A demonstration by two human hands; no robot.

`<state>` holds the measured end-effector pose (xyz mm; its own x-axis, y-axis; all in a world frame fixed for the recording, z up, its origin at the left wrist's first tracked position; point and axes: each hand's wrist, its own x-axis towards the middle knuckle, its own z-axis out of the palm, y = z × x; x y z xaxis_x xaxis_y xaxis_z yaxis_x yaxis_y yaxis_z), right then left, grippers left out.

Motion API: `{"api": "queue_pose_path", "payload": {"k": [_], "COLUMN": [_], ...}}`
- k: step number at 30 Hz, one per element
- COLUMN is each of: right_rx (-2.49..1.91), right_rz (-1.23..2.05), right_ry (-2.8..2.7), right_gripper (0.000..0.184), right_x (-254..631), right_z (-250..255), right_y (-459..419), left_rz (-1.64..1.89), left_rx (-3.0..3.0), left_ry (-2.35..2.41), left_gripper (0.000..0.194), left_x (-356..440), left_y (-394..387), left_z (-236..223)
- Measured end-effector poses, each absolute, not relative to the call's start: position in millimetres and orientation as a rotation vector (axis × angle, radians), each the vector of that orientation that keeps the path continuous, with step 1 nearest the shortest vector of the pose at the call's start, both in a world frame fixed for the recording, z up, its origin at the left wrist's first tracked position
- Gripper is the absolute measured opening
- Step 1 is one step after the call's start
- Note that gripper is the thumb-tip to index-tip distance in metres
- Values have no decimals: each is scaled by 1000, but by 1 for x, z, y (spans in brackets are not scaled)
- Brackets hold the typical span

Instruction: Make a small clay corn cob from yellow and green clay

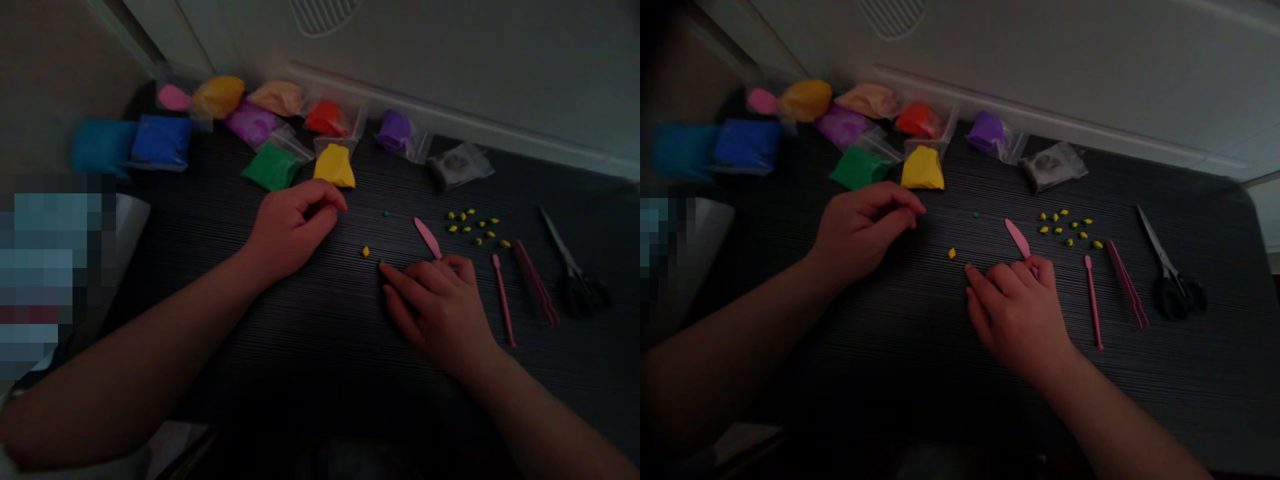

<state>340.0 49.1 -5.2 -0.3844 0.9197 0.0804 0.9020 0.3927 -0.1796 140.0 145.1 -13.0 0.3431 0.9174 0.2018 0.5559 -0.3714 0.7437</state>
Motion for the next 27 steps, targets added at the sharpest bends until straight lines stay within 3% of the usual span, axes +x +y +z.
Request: {"api": "queue_pose_path", "payload": {"k": [27], "right_rx": [-1692], "right_rz": [119], "right_ry": [-2455], "right_gripper": [33], "right_x": [341], "right_z": [-7], "right_y": [54], "left_rz": [837], "left_rx": [2021], "left_ry": [1286], "left_gripper": [15], "left_x": [141], "left_y": [145], "left_z": [-13]}}
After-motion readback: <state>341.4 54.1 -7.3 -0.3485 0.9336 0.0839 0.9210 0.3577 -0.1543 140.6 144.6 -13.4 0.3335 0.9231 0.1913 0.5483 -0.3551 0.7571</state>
